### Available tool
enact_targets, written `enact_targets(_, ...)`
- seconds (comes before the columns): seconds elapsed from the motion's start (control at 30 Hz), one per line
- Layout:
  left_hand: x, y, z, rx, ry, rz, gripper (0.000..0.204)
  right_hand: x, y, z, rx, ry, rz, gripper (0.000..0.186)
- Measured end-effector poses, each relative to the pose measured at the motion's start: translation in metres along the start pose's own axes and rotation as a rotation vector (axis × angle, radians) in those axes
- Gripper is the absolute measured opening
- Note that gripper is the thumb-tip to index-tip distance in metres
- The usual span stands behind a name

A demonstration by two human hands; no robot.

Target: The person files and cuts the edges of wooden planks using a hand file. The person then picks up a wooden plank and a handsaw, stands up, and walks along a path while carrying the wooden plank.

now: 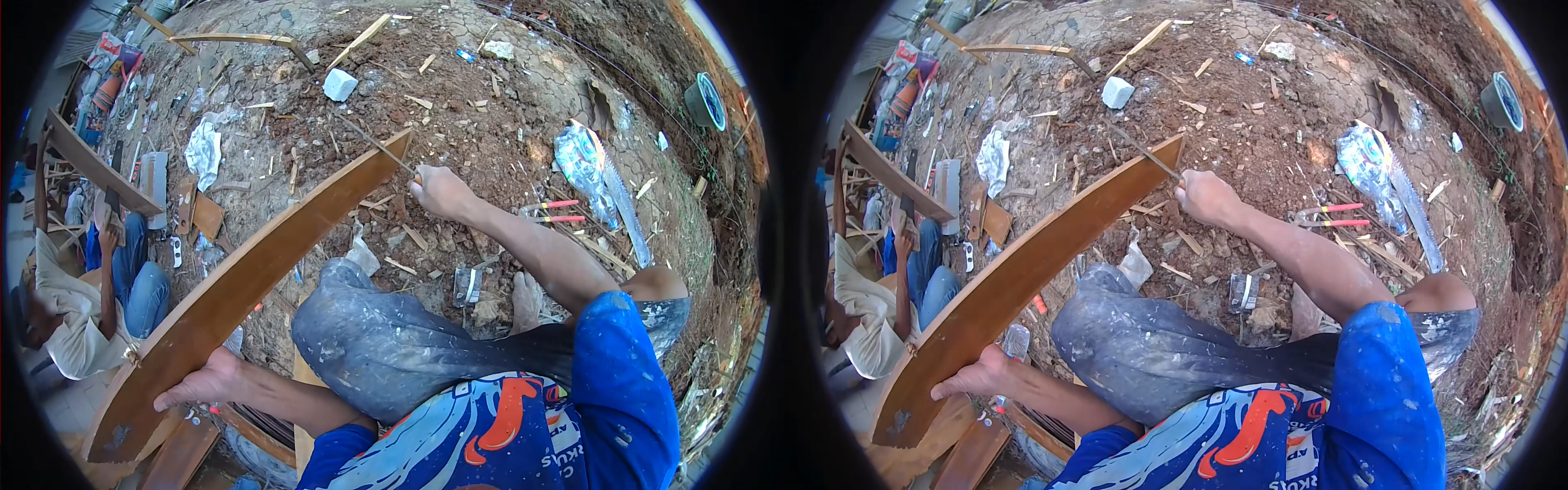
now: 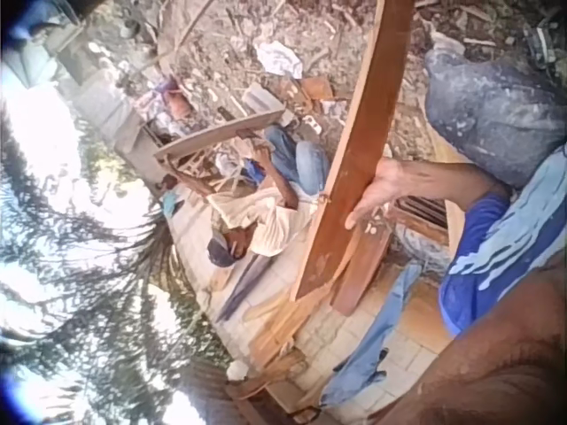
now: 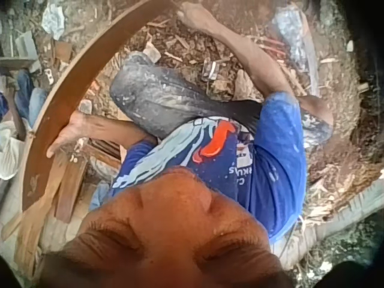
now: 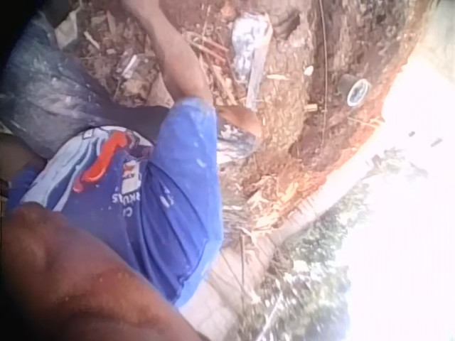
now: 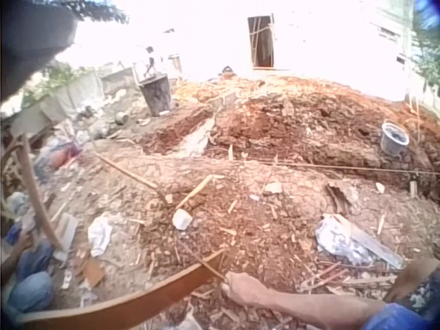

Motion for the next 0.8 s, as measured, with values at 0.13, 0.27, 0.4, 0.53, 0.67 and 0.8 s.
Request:
enact_targets(0.13,-0.008,0.016,-0.012,-0.03,0.024,0.011,0.101,0.016,0.008,0.01,0.072,-0.047,0.045,0.03)
enact_targets(0.27,0.017,-0.003,0.002,-0.023,0.001,-0.056,0.102,-0.018,0.009,-0.07,0.146,-0.091,0.014,0.033)
enact_targets(0.4,0.005,-0.012,-0.006,0.014,0.037,0.021,0.099,-0.024,0.004,-0.084,0.107,-0.165,-0.041,0.032)
enact_targets(0.53,-0.001,-0.008,-0.008,-0.052,0.018,-0.011,0.098,-0.011,0.005,-0.04,0.1,-0.086,0.003,0.034)
enact_targets(0.67,0.005,-0.011,-0.014,-0.056,0.091,-0.165,0.096,-0.026,0.001,-0.093,0.105,-0.131,-0.053,0.038)
enact_targets(0.8,0.014,0.004,-0.002,-0.048,0.138,-0.197,0.097,-0.002,0.002,-0.108,0.035,-0.173,-0.036,0.042)
Point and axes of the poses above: each hand's wrist, its own x-axis away from the middle knuckle, its own y-axis out of the back of the hand, z = x × y, the point moved 8 cm from there along -x, towards the middle knuckle, and after that the axes turned 9 degrees about -y, right-handed, at the moved point
